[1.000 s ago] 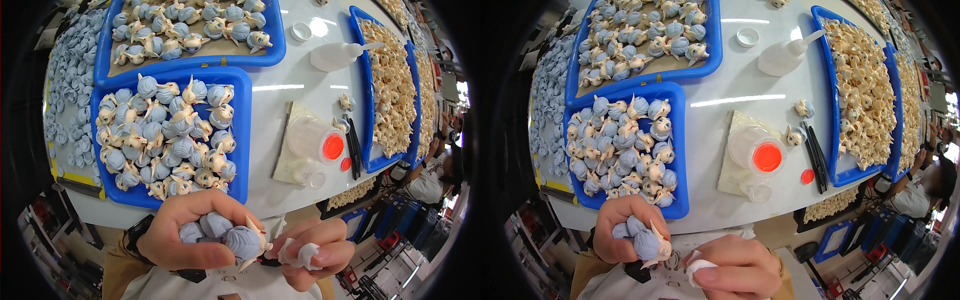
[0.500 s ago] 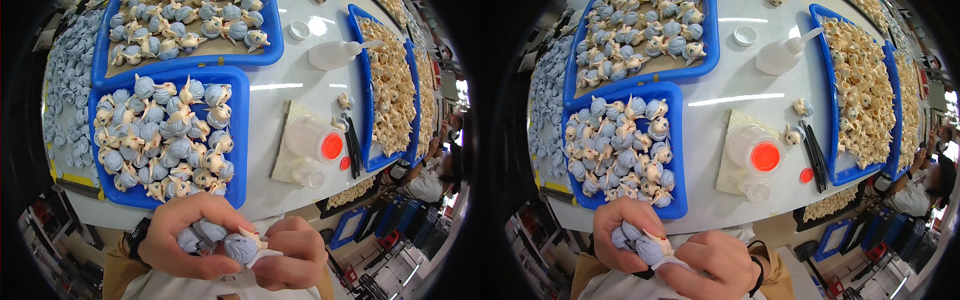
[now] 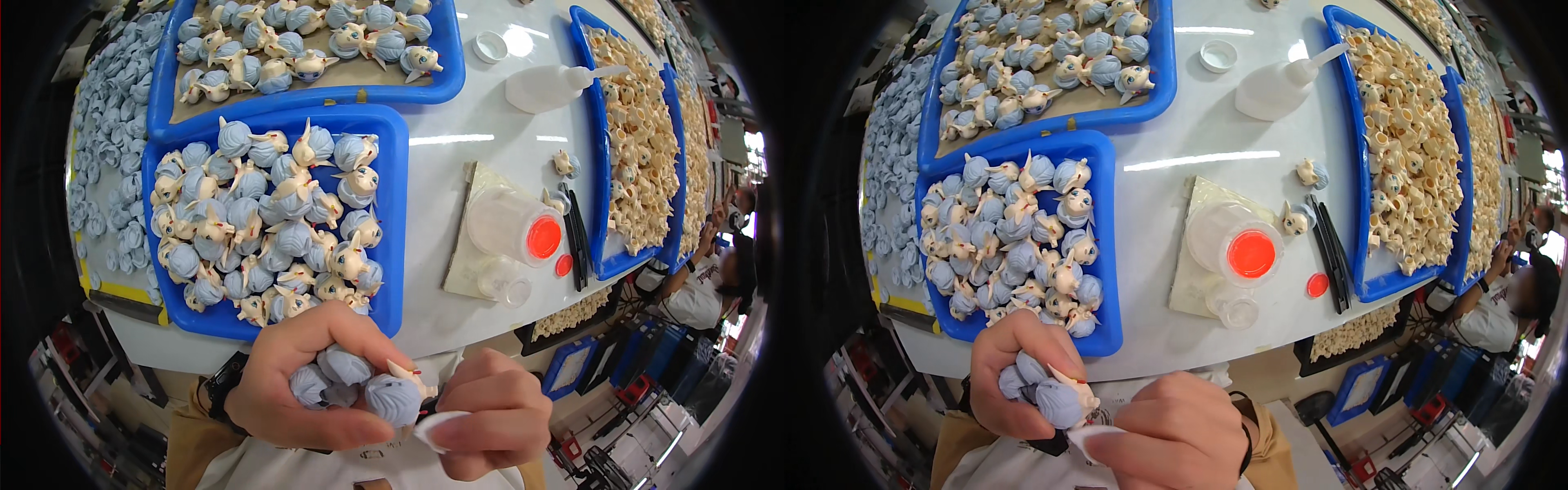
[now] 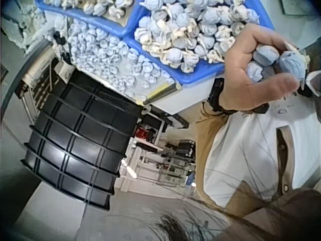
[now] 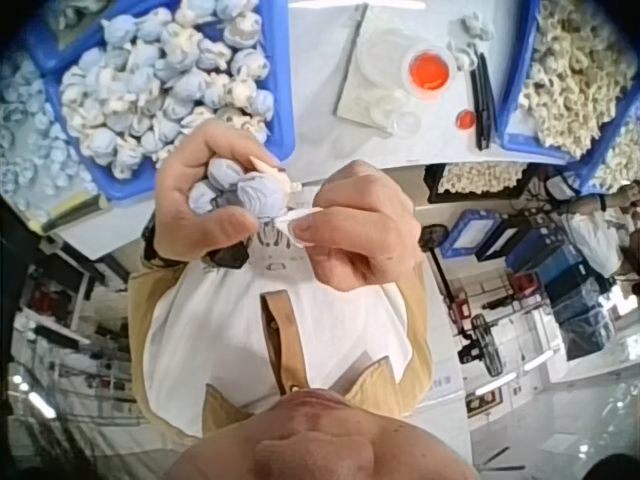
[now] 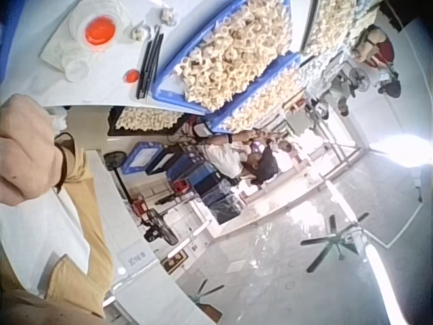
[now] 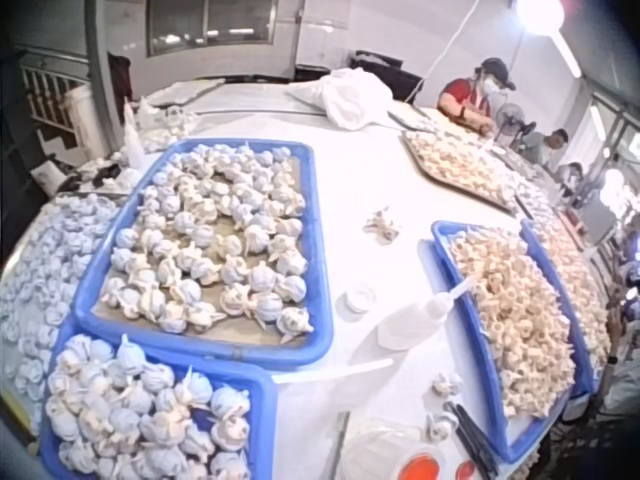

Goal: The person assembles small figurines by applying glue to the base of a white body and attaching a blue head. They handle the parts one at a time, wipe the assembled figures with a cloth, and place them into blue trays. The process is repeated continuously throughout the clip.

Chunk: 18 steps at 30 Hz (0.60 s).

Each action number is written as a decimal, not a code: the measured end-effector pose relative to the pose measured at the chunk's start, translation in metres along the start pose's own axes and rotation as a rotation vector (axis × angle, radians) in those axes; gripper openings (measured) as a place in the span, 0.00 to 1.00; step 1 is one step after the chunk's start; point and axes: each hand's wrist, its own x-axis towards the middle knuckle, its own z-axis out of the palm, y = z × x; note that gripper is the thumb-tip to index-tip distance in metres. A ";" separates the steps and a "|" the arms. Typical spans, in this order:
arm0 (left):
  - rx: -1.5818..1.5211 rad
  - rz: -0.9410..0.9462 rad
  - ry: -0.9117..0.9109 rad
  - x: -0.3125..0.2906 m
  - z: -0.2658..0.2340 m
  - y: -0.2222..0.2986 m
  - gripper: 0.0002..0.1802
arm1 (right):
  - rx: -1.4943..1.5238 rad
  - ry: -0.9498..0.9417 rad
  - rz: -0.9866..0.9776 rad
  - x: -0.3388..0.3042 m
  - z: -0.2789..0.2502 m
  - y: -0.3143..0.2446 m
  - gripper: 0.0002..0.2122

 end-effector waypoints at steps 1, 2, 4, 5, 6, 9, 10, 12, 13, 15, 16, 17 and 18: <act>0.033 -0.004 -0.012 0.001 -0.001 0.001 0.21 | -0.034 -0.007 0.021 0.000 0.001 0.000 0.10; 0.033 0.016 0.008 0.001 -0.001 0.000 0.21 | -0.068 -0.015 0.041 0.000 0.003 0.000 0.10; 0.036 0.057 0.056 0.002 0.000 -0.005 0.21 | -0.126 0.004 0.066 0.000 0.007 0.001 0.12; 0.057 0.058 0.068 0.002 0.001 -0.006 0.21 | -0.182 -0.009 0.070 0.003 0.006 -0.001 0.12; 0.079 0.061 0.084 0.001 0.002 -0.006 0.21 | -0.235 -0.025 0.072 0.005 0.006 -0.002 0.12; 0.157 0.068 0.098 0.001 0.002 -0.005 0.20 | -0.403 -0.008 -0.044 0.004 0.007 -0.004 0.12; 0.185 0.069 0.095 0.001 0.002 -0.005 0.20 | -0.410 -0.015 -0.059 0.004 0.006 -0.003 0.12; 0.174 0.081 0.116 0.001 0.003 -0.007 0.19 | -0.422 -0.030 -0.090 0.006 0.005 -0.001 0.11; 0.168 0.088 0.128 0.001 0.003 -0.008 0.19 | -0.434 -0.023 -0.072 0.005 0.006 0.000 0.11; 0.201 0.088 0.095 0.001 0.000 -0.006 0.20 | -0.459 -0.008 -0.037 0.003 0.008 0.001 0.12; 0.216 0.089 0.078 0.000 -0.002 -0.006 0.20 | -0.382 -0.056 -0.019 0.003 0.002 0.001 0.12; 0.167 0.087 0.070 0.000 -0.002 -0.006 0.20 | -0.304 -0.104 -0.001 0.002 -0.009 0.000 0.12; 0.118 0.083 0.061 0.000 -0.001 -0.005 0.20 | -0.225 -0.149 0.019 0.002 -0.016 0.000 0.11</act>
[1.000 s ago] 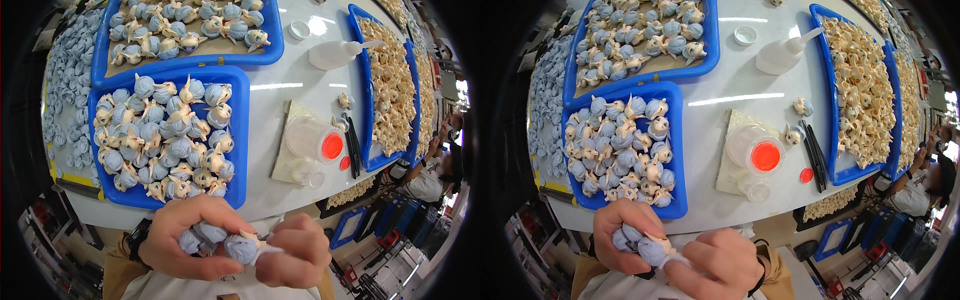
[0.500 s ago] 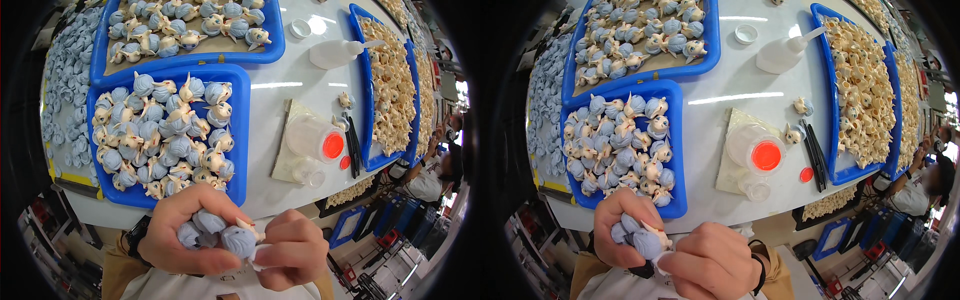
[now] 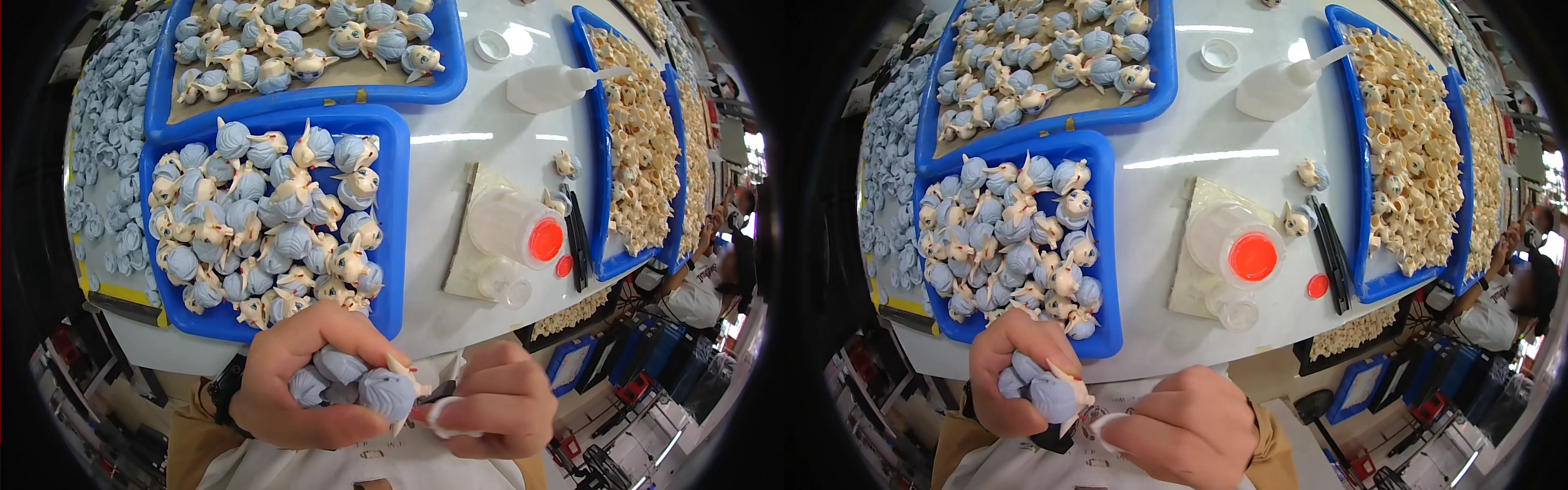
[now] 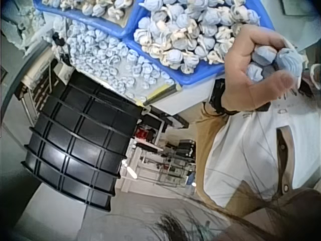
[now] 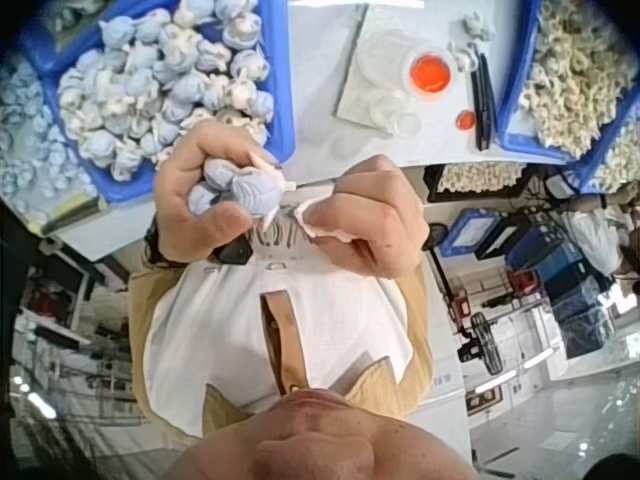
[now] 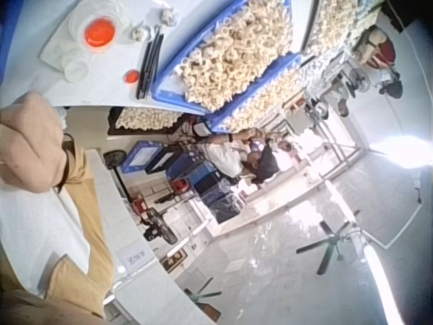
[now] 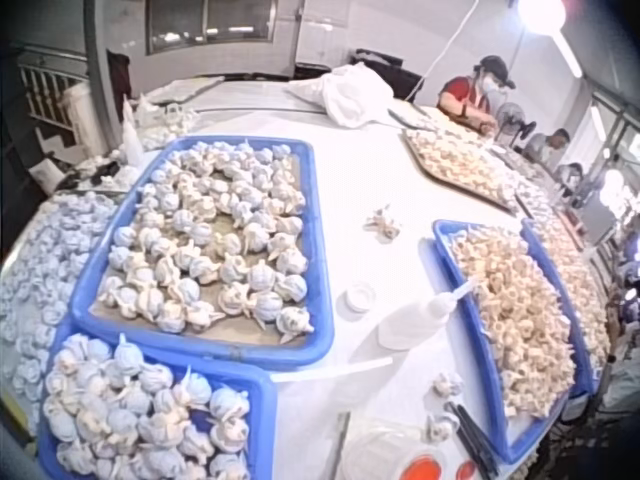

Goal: The person assembles small figurines by applying glue to the base of a white body and attaching a blue head. They handle the parts one at a time, wipe the assembled figures with a cloth, and place them into blue trays. The process is repeated continuously throughout the clip.

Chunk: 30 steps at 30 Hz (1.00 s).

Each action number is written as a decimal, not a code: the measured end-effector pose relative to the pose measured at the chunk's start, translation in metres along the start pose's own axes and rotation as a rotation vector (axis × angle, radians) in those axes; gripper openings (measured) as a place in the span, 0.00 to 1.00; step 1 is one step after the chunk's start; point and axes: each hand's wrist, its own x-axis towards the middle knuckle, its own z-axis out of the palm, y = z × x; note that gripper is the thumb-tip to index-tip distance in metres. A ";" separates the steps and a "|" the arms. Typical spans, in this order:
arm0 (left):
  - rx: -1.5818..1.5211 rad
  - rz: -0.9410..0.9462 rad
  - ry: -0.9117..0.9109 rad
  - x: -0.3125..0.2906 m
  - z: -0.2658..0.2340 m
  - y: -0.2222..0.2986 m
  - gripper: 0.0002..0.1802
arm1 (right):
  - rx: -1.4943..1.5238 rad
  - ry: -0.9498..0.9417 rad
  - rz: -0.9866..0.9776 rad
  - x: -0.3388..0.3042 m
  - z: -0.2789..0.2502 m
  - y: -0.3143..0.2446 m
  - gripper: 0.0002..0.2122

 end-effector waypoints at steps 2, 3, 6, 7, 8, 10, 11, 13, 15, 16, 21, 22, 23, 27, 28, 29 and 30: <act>-0.075 0.001 -0.018 0.001 0.001 0.001 0.21 | 0.063 0.102 0.020 0.000 0.002 -0.002 0.11; -0.101 0.007 -0.029 0.003 0.001 0.000 0.21 | 0.094 0.154 0.030 0.000 0.003 -0.003 0.11; -0.129 0.015 -0.020 0.000 0.001 -0.002 0.21 | 0.121 -0.001 0.001 -0.002 -0.004 0.001 0.11; -0.132 0.009 -0.015 0.000 0.001 -0.002 0.21 | 0.131 -0.021 -0.009 -0.001 -0.004 0.001 0.11; -0.126 0.005 -0.015 0.000 0.001 -0.002 0.21 | 0.140 -0.041 -0.019 0.001 -0.005 0.002 0.11; -0.116 -0.001 -0.011 0.000 0.002 -0.002 0.21 | 0.102 0.002 -0.036 0.004 0.001 0.002 0.10; -0.092 0.014 -0.002 0.000 0.001 -0.003 0.21 | 0.053 0.067 -0.043 0.006 0.011 0.000 0.10; -0.047 0.043 0.015 0.001 0.000 -0.004 0.21 | -0.093 0.155 -0.036 0.010 0.022 -0.005 0.12; -0.055 0.032 0.042 0.001 0.001 -0.005 0.21 | -0.177 0.170 -0.060 0.009 0.023 -0.004 0.13; -0.058 0.027 0.056 0.000 0.001 -0.005 0.20 | -0.218 0.177 -0.074 0.009 0.023 -0.003 0.13; -0.041 -0.003 0.031 0.002 0.001 -0.005 0.21 | -0.289 0.205 -0.021 0.009 0.024 -0.009 0.13; -0.074 -0.020 0.036 0.002 0.002 -0.005 0.21 | -0.293 0.202 -0.004 0.009 0.023 -0.009 0.12; -0.074 -0.019 0.023 0.003 0.001 -0.005 0.21 | -0.278 0.200 -0.008 0.010 0.022 -0.009 0.11; -0.127 -0.026 -0.012 0.002 0.000 -0.005 0.21 | -0.234 0.239 -0.013 0.009 0.024 -0.008 0.10; -0.156 -0.033 -0.016 0.002 0.000 -0.005 0.21 | -0.226 0.261 -0.008 0.008 0.025 -0.007 0.10; -0.151 -0.028 -0.031 0.002 0.000 -0.005 0.21 | -0.213 0.263 -0.026 0.008 0.024 -0.006 0.10; -0.145 -0.020 -0.046 0.002 -0.001 -0.005 0.21 | -0.199 0.263 -0.045 0.007 0.022 -0.005 0.10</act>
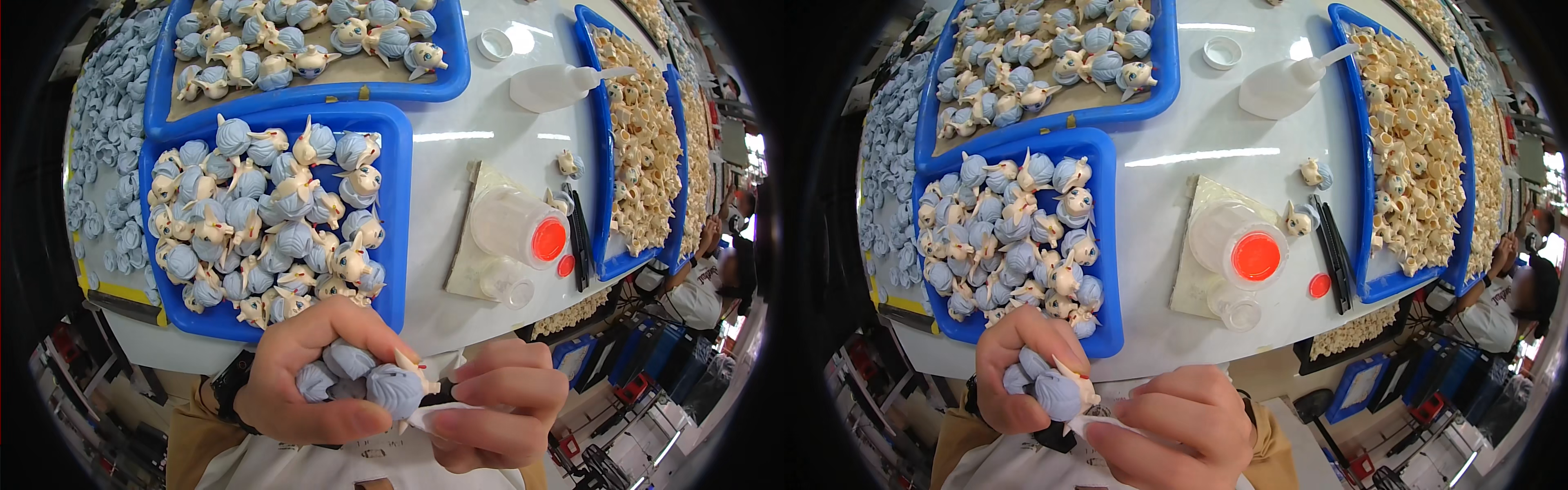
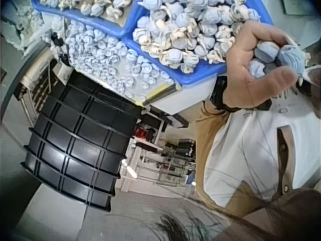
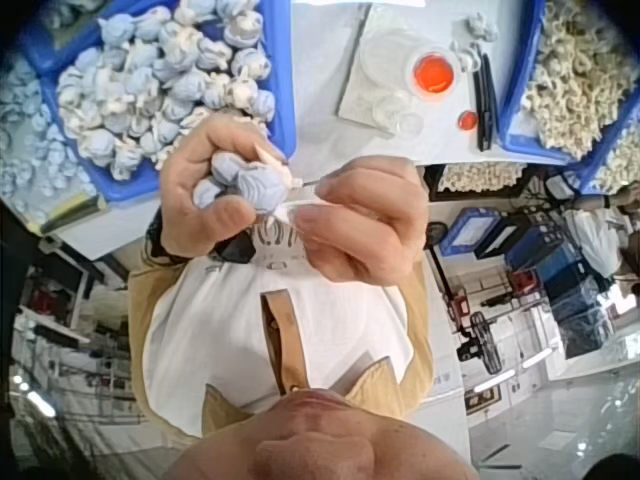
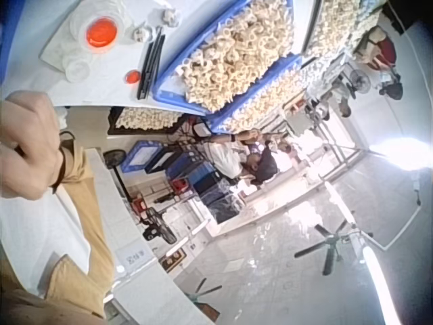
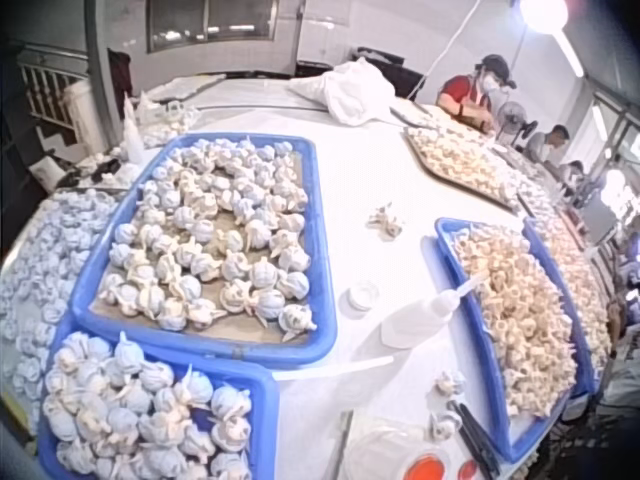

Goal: The person assembles small figurines by applying glue to the base of a white body and attaching a blue head. They handle the parts one at a time, wipe the assembled figures with a cloth, and place them into blue trays. The process is repeated continuously throughout the clip.

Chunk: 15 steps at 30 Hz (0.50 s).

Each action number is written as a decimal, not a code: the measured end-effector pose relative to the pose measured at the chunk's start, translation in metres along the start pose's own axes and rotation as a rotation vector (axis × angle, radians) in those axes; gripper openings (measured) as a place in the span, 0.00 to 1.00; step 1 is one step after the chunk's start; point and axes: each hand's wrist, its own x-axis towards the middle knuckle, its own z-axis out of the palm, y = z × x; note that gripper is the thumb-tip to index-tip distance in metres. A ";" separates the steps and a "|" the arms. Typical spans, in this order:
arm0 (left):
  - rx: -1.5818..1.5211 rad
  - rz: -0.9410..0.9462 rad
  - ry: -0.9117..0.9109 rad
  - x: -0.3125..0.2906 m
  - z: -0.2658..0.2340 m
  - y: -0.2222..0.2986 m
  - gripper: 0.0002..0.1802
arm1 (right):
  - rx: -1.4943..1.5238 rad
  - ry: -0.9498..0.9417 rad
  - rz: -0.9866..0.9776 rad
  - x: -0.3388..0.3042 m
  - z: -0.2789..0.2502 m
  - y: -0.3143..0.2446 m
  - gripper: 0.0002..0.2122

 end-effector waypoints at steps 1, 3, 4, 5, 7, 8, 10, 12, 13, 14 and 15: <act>0.006 0.006 -0.015 0.000 0.000 0.000 0.21 | 0.017 0.002 -0.017 -0.001 -0.002 0.002 0.10; 0.003 0.006 -0.009 -0.001 -0.001 0.000 0.21 | 0.085 0.011 0.023 -0.005 -0.008 0.002 0.10; 0.001 0.005 -0.007 0.000 0.000 0.000 0.21 | 0.118 0.017 0.044 -0.006 -0.010 0.003 0.11; -0.003 0.000 -0.004 0.000 0.000 0.000 0.21 | 0.130 0.033 0.036 -0.006 -0.009 0.003 0.11; -0.010 -0.009 0.009 -0.001 0.000 0.000 0.21 | 0.159 0.060 0.018 -0.005 -0.006 0.004 0.12; 0.009 -0.003 0.005 0.000 0.000 0.000 0.21 | 0.137 0.005 0.004 -0.003 -0.008 0.005 0.12; 0.047 0.011 0.006 -0.001 -0.002 -0.001 0.21 | 0.099 -0.111 -0.025 0.002 -0.012 0.005 0.13; 0.018 0.022 0.018 0.000 0.000 -0.001 0.21 | 0.010 -0.090 0.013 0.003 -0.001 -0.001 0.13; 0.003 0.026 0.021 0.000 0.001 -0.001 0.21 | -0.036 -0.078 0.033 0.003 0.003 -0.003 0.13; 0.036 0.029 0.003 0.001 0.000 -0.001 0.21 | -0.080 -0.072 0.014 0.003 0.002 -0.004 0.13; 0.070 0.033 -0.013 0.002 -0.001 0.000 0.21 | -0.122 -0.067 -0.007 0.002 0.001 -0.005 0.12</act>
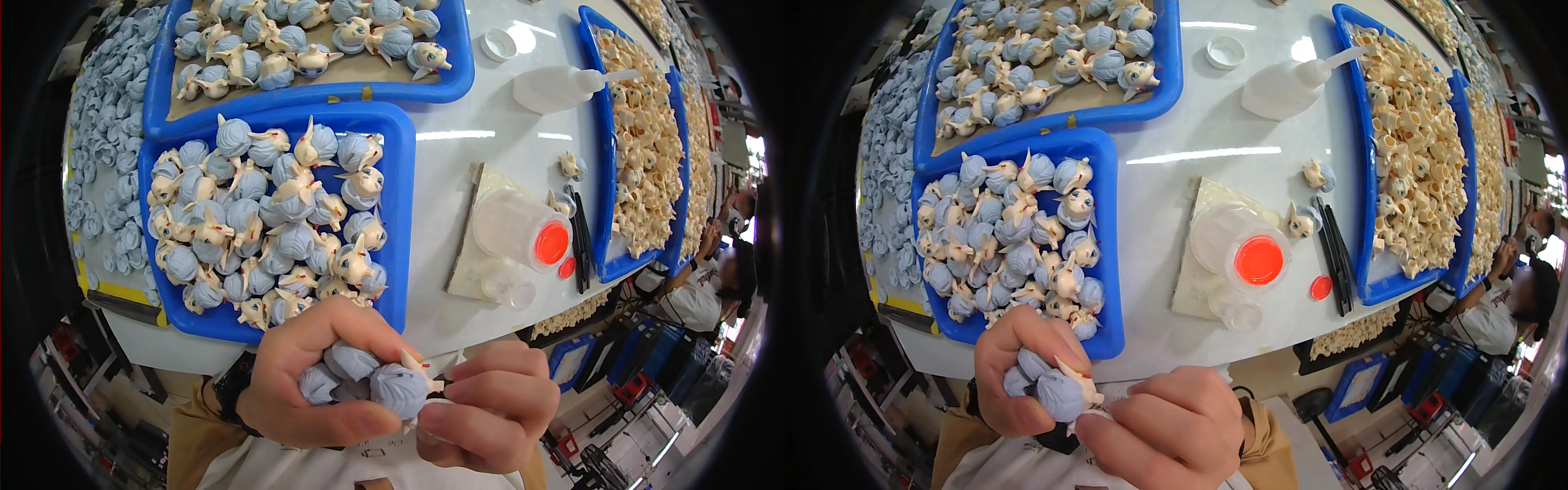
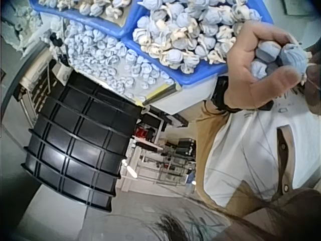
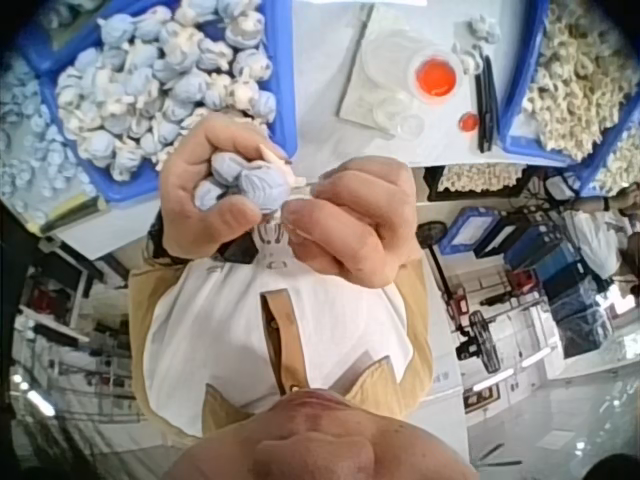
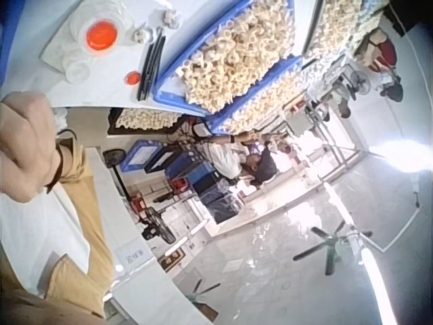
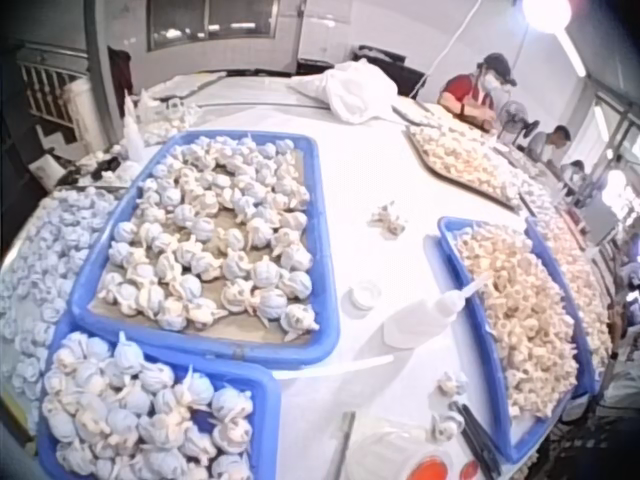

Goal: The person assembles small figurines by applying glue to the base of a white body and attaching a blue head. They handle the parts one at a time, wipe the assembled figures with a cloth, and place them into blue trays. The process is repeated continuously throughout the clip.

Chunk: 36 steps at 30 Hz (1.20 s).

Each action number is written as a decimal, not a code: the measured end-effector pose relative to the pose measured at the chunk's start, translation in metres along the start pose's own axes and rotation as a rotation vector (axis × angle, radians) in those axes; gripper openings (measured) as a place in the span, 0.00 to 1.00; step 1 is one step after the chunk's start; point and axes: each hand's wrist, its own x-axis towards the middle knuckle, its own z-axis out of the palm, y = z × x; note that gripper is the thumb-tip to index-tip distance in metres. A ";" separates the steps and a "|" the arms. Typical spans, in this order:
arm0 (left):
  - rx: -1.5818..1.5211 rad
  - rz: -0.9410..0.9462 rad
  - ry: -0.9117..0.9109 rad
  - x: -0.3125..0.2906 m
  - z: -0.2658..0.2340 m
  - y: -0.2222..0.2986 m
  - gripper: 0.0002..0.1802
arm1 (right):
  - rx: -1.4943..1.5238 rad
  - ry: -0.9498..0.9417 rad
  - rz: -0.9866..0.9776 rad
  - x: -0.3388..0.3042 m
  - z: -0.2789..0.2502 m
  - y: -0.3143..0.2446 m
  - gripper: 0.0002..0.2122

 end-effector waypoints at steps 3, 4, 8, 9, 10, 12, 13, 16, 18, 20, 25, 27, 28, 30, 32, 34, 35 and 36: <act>-0.100 -0.070 0.039 -0.002 0.001 0.002 0.22 | -0.128 0.074 -0.019 -0.001 0.003 0.001 0.11; -0.167 -0.106 0.069 -0.003 0.001 0.003 0.22 | -0.169 0.107 -0.020 -0.002 0.004 0.002 0.10; -0.307 -0.097 0.022 -0.003 -0.002 0.005 0.23 | 0.075 0.114 -0.020 -0.006 -0.009 0.012 0.08; -0.294 -0.102 -0.001 -0.001 -0.004 0.004 0.23 | 0.106 0.137 -0.010 -0.007 -0.007 0.012 0.08; -0.282 -0.108 -0.024 -0.001 -0.005 0.004 0.23 | 0.138 0.159 0.001 -0.007 -0.005 0.011 0.08; -0.328 -0.124 -0.017 -0.001 -0.003 0.004 0.23 | 0.149 0.167 0.016 -0.007 -0.001 0.008 0.08; -0.352 -0.130 -0.013 -0.001 -0.003 0.004 0.23 | 0.130 0.153 0.021 -0.005 -0.001 0.006 0.08; -0.313 -0.136 -0.022 -0.002 -0.004 0.002 0.23 | 0.126 0.116 0.037 -0.003 -0.001 0.004 0.09; -0.235 -0.211 0.146 0.003 0.008 0.010 0.25 | 0.153 0.098 0.035 -0.002 -0.001 0.004 0.10; -0.197 -0.260 0.234 0.005 0.012 0.013 0.27 | 0.191 0.085 0.020 -0.001 -0.002 0.006 0.10; -0.191 -0.268 0.239 0.006 0.013 0.012 0.27 | 0.206 0.037 0.047 0.003 -0.003 0.000 0.11; -0.156 -0.224 0.254 0.004 0.013 0.011 0.27 | 0.123 -0.005 0.086 0.006 -0.003 -0.005 0.11; -0.138 -0.202 0.263 0.004 0.013 0.010 0.27 | 0.091 0.016 0.125 0.007 0.002 -0.009 0.11; -0.090 -0.057 0.139 -0.001 0.002 0.004 0.23 | 0.041 0.059 0.150 0.007 0.007 -0.012 0.11; -0.085 0.019 0.075 -0.002 -0.002 0.001 0.22 | 0.007 0.099 0.124 0.005 0.010 -0.010 0.11; -0.117 0.031 0.084 -0.002 -0.001 0.001 0.22 | -0.008 0.049 0.087 0.005 0.006 -0.007 0.11; -0.124 0.028 0.086 -0.002 -0.001 0.001 0.22 | -0.016 0.024 0.069 0.005 0.004 -0.005 0.11; -0.129 0.024 0.085 -0.002 0.000 0.001 0.22 | 0.016 0.077 0.023 0.004 0.003 -0.001 0.11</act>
